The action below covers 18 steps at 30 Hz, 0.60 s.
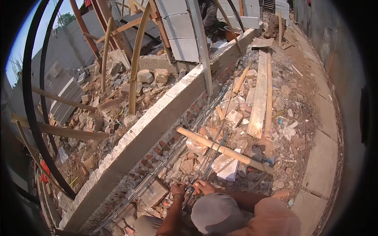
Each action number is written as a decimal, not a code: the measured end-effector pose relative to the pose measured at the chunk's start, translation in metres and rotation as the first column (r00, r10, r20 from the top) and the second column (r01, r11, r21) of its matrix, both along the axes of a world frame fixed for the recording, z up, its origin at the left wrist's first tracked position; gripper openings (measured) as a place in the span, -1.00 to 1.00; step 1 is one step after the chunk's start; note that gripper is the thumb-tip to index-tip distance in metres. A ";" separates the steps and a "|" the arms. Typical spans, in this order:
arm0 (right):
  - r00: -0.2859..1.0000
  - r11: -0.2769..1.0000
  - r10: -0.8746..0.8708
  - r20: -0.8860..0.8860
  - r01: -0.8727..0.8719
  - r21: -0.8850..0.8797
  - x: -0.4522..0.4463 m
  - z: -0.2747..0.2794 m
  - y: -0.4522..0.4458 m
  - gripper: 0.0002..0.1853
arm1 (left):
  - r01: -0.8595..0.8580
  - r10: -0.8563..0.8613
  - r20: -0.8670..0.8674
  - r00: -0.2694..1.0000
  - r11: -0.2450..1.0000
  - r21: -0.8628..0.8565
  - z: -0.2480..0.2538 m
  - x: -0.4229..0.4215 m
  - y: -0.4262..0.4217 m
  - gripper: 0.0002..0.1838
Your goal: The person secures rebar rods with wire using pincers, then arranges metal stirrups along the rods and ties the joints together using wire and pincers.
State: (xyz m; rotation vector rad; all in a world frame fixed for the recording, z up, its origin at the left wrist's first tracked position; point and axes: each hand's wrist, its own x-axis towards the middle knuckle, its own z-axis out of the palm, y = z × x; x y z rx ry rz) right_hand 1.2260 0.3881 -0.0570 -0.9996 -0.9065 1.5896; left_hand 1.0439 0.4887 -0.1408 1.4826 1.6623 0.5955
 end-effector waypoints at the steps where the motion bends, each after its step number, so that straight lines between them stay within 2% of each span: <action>1: 1.000 1.000 0.013 0.025 -0.013 -0.028 0.002 0.010 -0.002 -0.68 | 0.104 -0.089 -0.128 0.988 0.988 0.118 0.017 0.000 -0.005 -0.74; 3: 0.999 0.999 0.023 0.033 -0.022 -0.042 0.007 0.007 -0.001 -0.67 | 0.194 -0.097 -0.248 0.964 0.892 0.408 0.032 0.004 -0.020 -0.73; 4: 1.000 0.999 0.024 0.017 -0.023 -0.030 0.004 -0.004 0.000 -0.66 | 0.225 -0.116 -0.281 0.953 0.890 0.396 0.032 0.001 -0.022 -0.74; 5: 1.000 0.999 0.028 0.010 -0.028 -0.020 0.002 -0.014 0.001 -0.65 | 0.248 -0.131 -0.305 0.943 0.889 0.385 0.031 0.001 -0.023 -0.75; 6: 0.996 0.999 0.035 -0.080 -0.036 -0.013 0.001 -0.018 -0.001 -0.63 | 0.264 -0.144 -0.320 0.936 0.890 0.372 0.030 0.002 -0.024 -0.75; 9: 0.997 1.000 -0.011 -0.071 0.012 0.005 0.000 -0.011 -0.007 -0.61 | 0.210 -0.185 -0.262 0.947 0.975 0.071 0.092 0.024 -0.042 -0.76; 10: 0.999 1.000 -0.007 -0.039 0.008 0.021 -0.001 -0.020 -0.003 -0.59 | 0.196 -0.190 -0.062 0.980 0.975 0.108 0.078 0.017 -0.042 -0.74; 12: 1.000 1.000 -0.006 -0.016 0.006 -0.011 -0.001 -0.025 -0.002 -0.59 | 0.250 -0.248 -0.032 0.968 0.963 0.104 0.066 0.008 -0.039 -0.72; 14: 1.000 0.999 -0.014 0.019 0.015 -0.037 0.003 0.002 -0.007 -0.60 | 0.254 -0.255 0.004 0.967 0.966 0.049 0.073 0.009 -0.037 -0.66; 17: 0.998 0.998 -0.032 0.045 0.030 0.050 -0.001 -0.016 -0.003 -0.63 | 0.324 -0.327 -0.064 0.943 0.945 -0.053 0.067 0.007 -0.022 -0.64; 18: 0.991 0.995 -0.059 0.124 0.049 0.085 0.001 0.005 -0.008 -0.65 | 0.294 -0.288 0.081 0.954 0.953 -0.078 0.060 0.007 -0.019 -0.64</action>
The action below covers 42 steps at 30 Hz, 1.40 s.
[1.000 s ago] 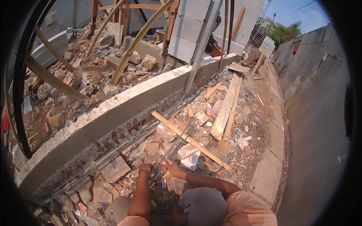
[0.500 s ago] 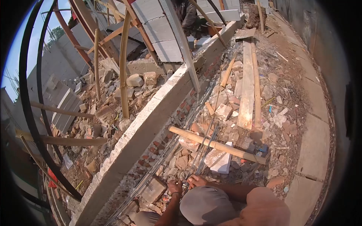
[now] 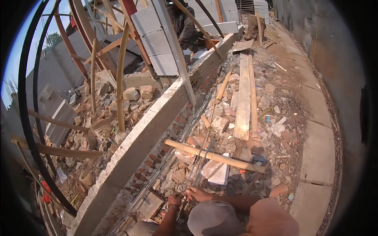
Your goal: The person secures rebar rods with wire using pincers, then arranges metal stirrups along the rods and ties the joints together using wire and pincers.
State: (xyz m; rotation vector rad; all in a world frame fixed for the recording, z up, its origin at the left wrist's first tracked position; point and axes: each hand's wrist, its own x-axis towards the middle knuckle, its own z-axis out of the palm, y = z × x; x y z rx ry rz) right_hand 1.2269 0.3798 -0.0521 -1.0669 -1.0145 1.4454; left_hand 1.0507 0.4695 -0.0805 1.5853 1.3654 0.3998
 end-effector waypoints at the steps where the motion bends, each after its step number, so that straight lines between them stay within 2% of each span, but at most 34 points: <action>1: 1.000 1.000 -0.004 0.001 0.004 -0.013 0.000 0.008 -0.003 -0.66 | -0.038 0.047 0.124 0.991 0.996 -0.076 -0.008 0.000 0.001 -0.63; 3: 1.000 0.999 -0.015 0.002 0.015 -0.045 -0.002 0.014 -0.009 -0.66 | -0.086 0.169 0.346 0.923 0.966 -0.245 -0.020 -0.004 0.003 -0.59; 4: 0.999 0.999 -0.031 -0.018 0.031 -0.013 -0.004 0.013 -0.010 -0.66 | -0.042 0.202 0.387 0.900 0.922 -0.385 -0.011 -0.006 0.010 -0.58; 5: 0.999 0.999 -0.034 -0.023 0.033 -0.042 -0.004 0.011 -0.012 -0.66 | -0.060 0.324 0.413 0.851 0.842 -0.536 -0.004 -0.004 0.014 -0.62; 7: 0.999 0.994 -0.040 -0.025 0.037 -0.098 -0.004 0.019 -0.013 -0.67 | 0.118 0.291 0.538 0.791 0.790 -0.601 0.001 -0.011 0.019 -0.63; 9: 0.998 0.992 -0.047 -0.038 0.043 -0.117 -0.009 0.006 -0.011 -0.65 | 0.222 0.362 0.601 0.713 0.695 -0.683 -0.014 -0.022 0.026 -0.60; 10: 0.998 0.991 -0.054 -0.041 0.049 -0.125 -0.007 0.002 -0.010 -0.64 | 0.322 0.325 0.664 0.673 0.680 -0.659 -0.006 -0.022 0.024 -0.53; 11: 0.997 0.989 -0.066 -0.048 0.058 -0.137 -0.005 -0.002 -0.009 -0.63 | 0.387 0.186 0.720 0.669 0.739 -0.551 0.001 -0.018 0.021 -0.46; 13: 0.994 0.984 -0.078 -0.074 0.064 -0.167 -0.002 -0.001 -0.014 -0.61 | 0.405 0.269 0.746 0.610 0.703 -0.585 0.006 -0.022 0.015 -0.35; 16: 0.981 0.980 -0.123 -0.148 0.096 -0.177 0.004 0.012 -0.020 -0.61 | 0.288 0.022 0.671 0.741 0.892 -0.348 0.005 -0.019 0.003 -0.45; 18: 0.968 0.973 -0.159 -0.192 0.120 -0.197 -0.001 0.001 -0.017 -0.61 | 0.185 -0.059 0.568 0.821 0.968 -0.167 -0.020 -0.022 0.001 -0.52; 19: 0.967 0.972 -0.160 -0.196 0.120 -0.204 -0.006 0.002 -0.016 -0.61 | 0.139 -0.087 0.518 0.851 0.988 -0.062 -0.017 -0.014 -0.003 -0.56; 20: 0.970 0.971 -0.156 -0.185 0.116 -0.208 -0.004 0.004 -0.013 -0.62 | 0.070 -0.002 0.572 0.820 0.993 -0.096 -0.011 -0.009 -0.010 -0.68; 23: 0.967 0.967 -0.178 -0.181 0.138 -0.213 -0.006 0.015 -0.007 -0.64 | -0.043 0.072 0.581 0.811 0.997 -0.063 -0.015 -0.003 -0.016 -0.80; 24: 0.959 0.955 -0.198 -0.203 0.141 -0.262 -0.003 0.032 -0.001 -0.65 | -0.067 0.079 0.545 0.835 0.997 -0.041 0.002 -0.001 -0.023 -0.85; 25: 0.936 0.947 -0.207 -0.285 0.119 -0.297 0.000 0.021 0.008 -0.67 | -0.093 0.097 0.495 0.863 0.995 -0.033 0.022 0.005 -0.022 -0.88; 26: 0.891 0.953 -0.218 -0.399 0.107 -0.283 0.001 0.022 0.015 -0.67 | -0.120 0.153 0.540 0.827 0.988 -0.096 0.014 0.005 -0.021 -0.86; 27: 0.844 0.934 -0.256 -0.471 0.091 -0.346 0.000 0.041 0.023 -0.67 | -0.133 0.166 0.533 0.829 0.986 -0.100 0.018 0.008 -0.022 -0.84; 29: 0.851 0.918 -0.285 -0.441 0.111 -0.380 -0.010 0.031 0.036 -0.68 | -0.186 0.224 0.430 0.874 0.974 -0.129 -0.003 0.004 -0.017 -0.87; 30: 0.862 0.941 -0.246 -0.444 0.103 -0.321 -0.017 0.025 0.036 -0.69 | -0.214 0.268 0.487 0.831 0.963 -0.164 0.000 0.007 -0.016 -0.88; 31: 0.880 0.965 -0.204 -0.428 0.108 -0.239 -0.021 0.022 0.029 -0.69 | -0.233 0.335 0.568 0.751 0.941 -0.247 0.015 0.011 -0.020 -0.91; 34: 0.965 0.978 -0.172 -0.200 0.143 -0.151 -0.038 0.040 0.003 -0.66 | -0.157 0.270 0.523 0.808 0.955 -0.251 0.005 0.003 -0.013 -0.92; 37: 0.930 0.968 -0.250 -0.271 0.243 -0.059 -0.026 0.038 -0.002 -0.65 | -0.088 0.226 0.537 0.813 0.959 -0.269 0.016 0.000 -0.012 -0.91; 38: 0.884 0.939 -0.341 -0.318 0.307 -0.152 -0.025 0.035 -0.002 -0.72 | -0.081 0.229 0.555 0.800 0.957 -0.277 0.018 0.000 -0.014 -0.91; 40: 0.973 0.958 -0.225 0.048 0.230 -0.172 -0.014 0.031 0.001 -0.77 | -0.092 0.276 0.587 0.761 0.942 -0.323 0.013 0.001 -0.015 -0.90; 41: 0.961 0.962 -0.150 0.233 0.196 -0.189 -0.007 0.030 0.005 -0.80 | -0.096 0.260 0.574 0.776 0.949 -0.300 0.010 0.001 -0.014 -0.89; 42: 0.910 0.946 0.004 0.415 0.130 -0.296 0.001 0.046 0.011 -0.82 | -0.100 0.247 0.561 0.790 0.955 -0.280 0.008 0.001 -0.014 -0.89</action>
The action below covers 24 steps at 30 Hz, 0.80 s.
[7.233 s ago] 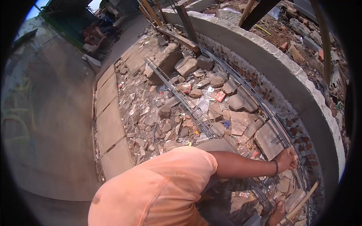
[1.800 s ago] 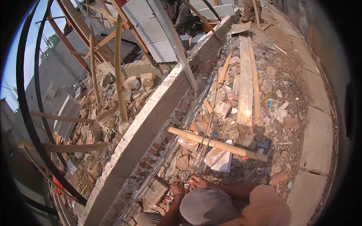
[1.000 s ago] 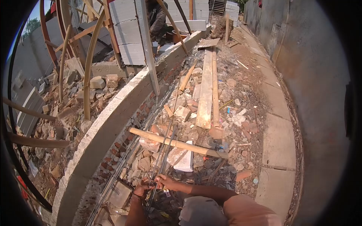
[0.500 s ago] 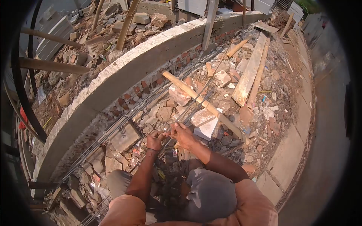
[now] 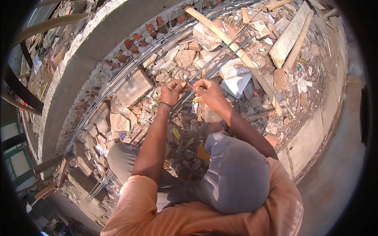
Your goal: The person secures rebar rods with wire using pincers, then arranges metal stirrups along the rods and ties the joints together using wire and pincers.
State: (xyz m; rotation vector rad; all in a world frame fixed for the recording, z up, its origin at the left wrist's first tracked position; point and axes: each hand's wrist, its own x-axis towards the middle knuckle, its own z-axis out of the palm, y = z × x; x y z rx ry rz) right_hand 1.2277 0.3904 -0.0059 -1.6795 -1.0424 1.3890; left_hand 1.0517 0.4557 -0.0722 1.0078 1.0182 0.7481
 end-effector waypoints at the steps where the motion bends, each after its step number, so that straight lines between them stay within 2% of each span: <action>1: 0.993 0.998 0.060 0.099 -0.063 0.029 0.004 0.003 0.007 -0.81 | -0.002 0.002 -0.022 1.000 1.000 0.013 0.003 0.001 -0.001 -0.89; 3: 0.939 0.976 0.182 0.293 -0.209 0.064 0.009 0.003 0.023 -0.80 | 0.026 -0.027 -0.027 0.999 1.000 -0.008 0.006 0.000 -0.001 -0.89; 5: 0.818 0.918 0.376 0.435 -0.393 -0.053 0.010 0.017 0.037 -0.75 | 0.035 -0.036 -0.021 0.999 0.999 -0.040 0.007 -0.001 0.002 -0.89; 7: 0.617 0.831 0.534 0.578 -0.508 -0.226 0.007 0.030 0.048 -0.74 | 0.033 -0.034 -0.026 0.999 0.999 -0.038 0.007 0.002 0.004 -0.90; 10: 0.514 0.773 0.591 0.622 -0.582 -0.253 0.001 0.003 0.040 -0.75 | -0.037 0.032 -0.043 0.999 0.992 -0.123 0.002 0.011 0.004 -0.88; 11: 0.469 0.754 0.603 0.646 -0.599 -0.269 -0.001 -0.007 0.038 -0.76 | -0.055 0.056 -0.119 0.991 0.998 0.007 -0.002 0.017 0.003 -0.88; 12: 0.564 0.723 0.668 0.485 -0.647 -0.243 0.000 0.013 0.047 -0.74 | -0.057 0.080 -0.200 0.976 0.991 0.120 -0.003 0.021 -0.005 -0.87; 13: 0.491 0.693 0.687 0.535 -0.665 -0.279 -0.005 0.029 0.050 -0.73 | -0.051 0.115 -0.274 0.955 0.971 0.233 -0.003 0.023 -0.012 -0.85; 14: 0.404 0.659 0.698 0.592 -0.686 -0.309 -0.009 0.043 0.056 -0.72 | 0.009 0.172 -0.368 0.914 0.897 0.442 -0.001 0.021 -0.017 -0.75; 15: 0.311 0.621 0.706 0.636 -0.703 -0.345 -0.012 0.048 0.058 -0.71 | 0.059 0.221 -0.435 0.873 0.837 0.543 0.005 0.020 -0.023 -0.72; 16: 0.200 0.567 0.659 0.725 -0.765 -0.306 -0.003 0.040 0.058 -0.69 | 0.123 0.271 -0.498 0.824 0.772 0.624 0.012 0.018 -0.031 -0.68; 17: 0.141 0.507 0.667 0.731 -0.806 -0.307 0.002 0.037 0.058 -0.71 | 0.204 0.325 -0.553 0.767 0.694 0.691 0.015 0.017 -0.035 -0.64; 19: 0.036 0.386 0.656 0.754 -0.874 -0.295 -0.001 0.044 0.066 -0.74 | 0.131 0.322 -0.546 0.774 0.762 0.635 0.004 0.023 -0.041 -0.65; 20: -0.055 0.356 0.696 0.716 -0.839 -0.411 -0.008 0.052 0.074 -0.79 | 0.097 0.333 -0.543 0.771 0.780 0.618 0.002 0.026 -0.039 -0.68; 22: 0.006 0.281 0.676 0.737 -0.926 -0.251 -0.010 0.054 0.104 -0.81 | 0.007 0.358 -0.488 0.796 0.801 0.599 0.018 0.029 -0.028 -0.81; 24: 0.093 0.226 0.704 0.704 -0.969 -0.098 -0.006 0.042 0.132 -0.83 | -0.061 0.321 -0.469 0.823 0.870 0.489 0.012 0.028 -0.024 -0.81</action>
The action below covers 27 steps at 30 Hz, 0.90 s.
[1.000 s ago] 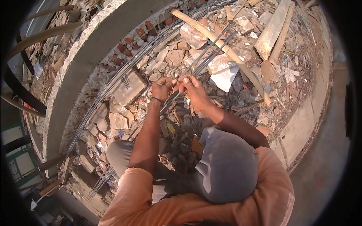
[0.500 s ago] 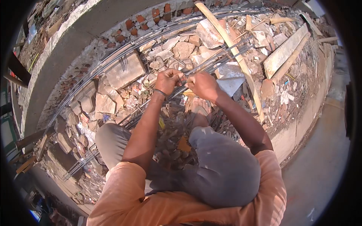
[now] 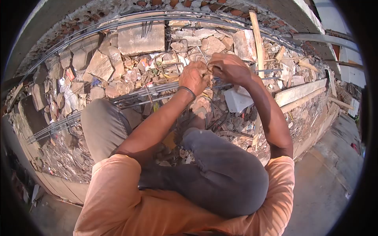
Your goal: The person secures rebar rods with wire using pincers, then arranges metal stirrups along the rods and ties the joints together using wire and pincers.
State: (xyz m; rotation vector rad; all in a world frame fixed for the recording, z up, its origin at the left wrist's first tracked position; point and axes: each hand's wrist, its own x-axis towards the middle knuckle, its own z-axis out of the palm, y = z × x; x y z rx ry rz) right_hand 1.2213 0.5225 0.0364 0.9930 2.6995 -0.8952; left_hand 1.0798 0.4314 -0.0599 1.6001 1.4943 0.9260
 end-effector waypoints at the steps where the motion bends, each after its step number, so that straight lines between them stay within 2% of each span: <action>1: 0.996 0.999 0.019 -0.083 -0.022 -0.041 0.003 -0.011 0.014 -0.84 | -0.017 0.019 0.040 0.999 0.998 -0.062 0.001 0.000 0.003 -0.81; 2: 0.985 0.996 0.033 -0.167 -0.047 -0.077 0.005 -0.020 0.024 -0.84 | -0.047 0.069 0.104 0.992 0.978 -0.202 0.003 0.002 0.002 -0.76; 5: 0.976 0.859 -0.187 0.110 0.217 -0.464 0.003 -0.035 0.038 -0.85 | -0.089 0.132 0.107 0.985 0.937 -0.339 0.006 0.003 0.002 -0.76; 6: 0.967 0.837 -0.209 0.147 0.254 -0.485 0.001 -0.033 0.043 -0.81 | -0.135 0.159 0.058 0.986 0.944 -0.302 0.008 0.004 0.001 -0.76; 9: 0.971 0.878 -0.134 0.196 0.208 -0.431 0.009 -0.059 0.041 -0.83 | -0.133 0.160 0.054 0.986 0.933 -0.334 0.008 0.004 0.001 -0.77; 12: 0.962 0.912 -0.072 0.265 0.171 -0.373 0.008 -0.061 0.039 -0.84 | -0.118 0.146 0.084 0.986 0.954 -0.274 0.006 0.003 0.002 -0.77; 15: 0.978 0.855 -0.108 0.178 0.182 -0.486 0.017 -0.054 0.051 -0.86 | -0.154 0.192 0.054 0.980 0.900 -0.408 0.013 0.004 0.007 -0.87; 16: 0.987 0.896 -0.084 0.139 0.136 -0.423 0.018 -0.044 0.050 -0.88 | -0.155 0.190 0.062 0.980 0.917 -0.369 0.011 0.006 0.007 -0.86; 18: 0.975 0.923 -0.102 0.195 0.166 -0.348 0.011 -0.022 0.044 -0.86 | -0.163 0.192 0.071 0.979 0.941 -0.296 0.007 0.007 0.004 -0.83; 21: 0.978 0.958 -0.091 0.187 0.137 -0.253 0.006 -0.017 0.040 -0.86 | -0.199 0.199 -0.002 0.980 0.977 -0.071 0.010 0.014 -0.002 -0.90; 22: 0.982 0.966 -0.084 0.171 0.122 -0.226 0.006 -0.019 0.037 -0.87 | -0.231 0.228 -0.079 0.970 0.973 -0.027 0.008 0.019 -0.003 -0.93; 25: 0.992 0.945 -0.127 0.025 0.128 -0.301 0.005 -0.032 0.035 -0.83 | -0.246 0.245 -0.023 0.969 0.963 -0.106 0.003 0.021 -0.002 -0.90; 26: 1.000 0.989 -0.007 0.004 0.008 -0.149 0.005 -0.032 0.034 -0.82 | -0.237 0.236 -0.021 0.971 0.968 -0.080 -0.002 0.021 -0.003 -0.90; 27: 0.997 0.992 0.073 0.001 -0.072 -0.099 0.006 -0.034 0.033 -0.82 | -0.235 0.234 -0.015 0.972 0.970 -0.068 -0.001 0.020 -0.003 -0.90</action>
